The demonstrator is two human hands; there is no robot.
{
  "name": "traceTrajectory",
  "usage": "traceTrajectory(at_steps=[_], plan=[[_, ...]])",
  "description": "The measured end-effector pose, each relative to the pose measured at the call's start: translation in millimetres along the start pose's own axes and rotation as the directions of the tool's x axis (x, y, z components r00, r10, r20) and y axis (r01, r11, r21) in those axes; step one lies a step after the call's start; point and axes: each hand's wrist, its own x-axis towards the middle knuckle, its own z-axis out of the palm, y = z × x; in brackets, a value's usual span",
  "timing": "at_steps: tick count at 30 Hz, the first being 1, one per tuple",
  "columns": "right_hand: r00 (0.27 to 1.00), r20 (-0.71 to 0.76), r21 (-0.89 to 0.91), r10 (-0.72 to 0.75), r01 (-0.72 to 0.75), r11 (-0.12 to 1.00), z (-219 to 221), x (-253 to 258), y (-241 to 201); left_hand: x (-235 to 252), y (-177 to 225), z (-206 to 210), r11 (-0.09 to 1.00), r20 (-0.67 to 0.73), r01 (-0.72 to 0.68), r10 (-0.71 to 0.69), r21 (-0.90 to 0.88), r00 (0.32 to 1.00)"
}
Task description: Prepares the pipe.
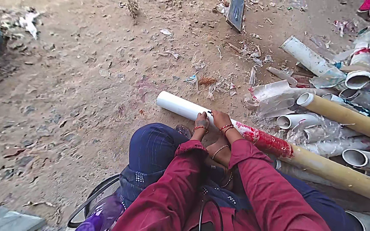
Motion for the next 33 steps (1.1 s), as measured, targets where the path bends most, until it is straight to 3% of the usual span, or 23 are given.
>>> traceTrajectory(at_steps=[7,14,21,24,26,27,30,33], plan=[[0.997,0.063,-0.242,-0.054,0.068,0.968,2.3,16.9,-1.0,6.1,-6.4,1.6,0.99,0.032,0.006,-0.002,-0.139,0.999],[0.986,0.084,-0.355,-0.144,0.165,0.92,-2.3,9.7,-2.2,0.1,-7.7,1.0,0.977,0.033,0.013,-0.007,-0.212,0.999],[0.983,0.172,-0.418,-0.057,0.126,0.9,-9.7,-4.1,13.1,0.0,-9.2,-2.3,0.977,0.045,0.004,0.006,-0.215,0.999],[0.983,0.18,-0.409,0.045,0.033,0.912,-18.2,-24.1,32.8,-2.7,-4.4,-1.6,0.987,0.031,0.028,-0.023,-0.161,0.999],[0.996,0.032,-0.329,0.086,-0.071,0.942,-23.7,-54.8,57.3,-5.8,2.0,1.1,0.997,0.01,0.045,-0.045,-0.068,0.999],[0.989,-0.116,-0.253,0.087,-0.114,0.961,-21.7,-75.2,75.3,-6.6,4.6,3.2,0.999,0.008,0.05,-0.05,-0.016,0.999],[0.867,-0.475,-0.014,0.153,-0.181,0.983,-1.7,-139.6,135.7,-3.1,5.8,9.5,0.996,-0.054,0.085,-0.082,0.042,0.995],[0.764,-0.547,0.213,0.342,-0.269,0.939,22.1,-195.4,179.6,3.3,5.7,9.0,0.989,-0.054,0.072,-0.065,0.132,0.996]])
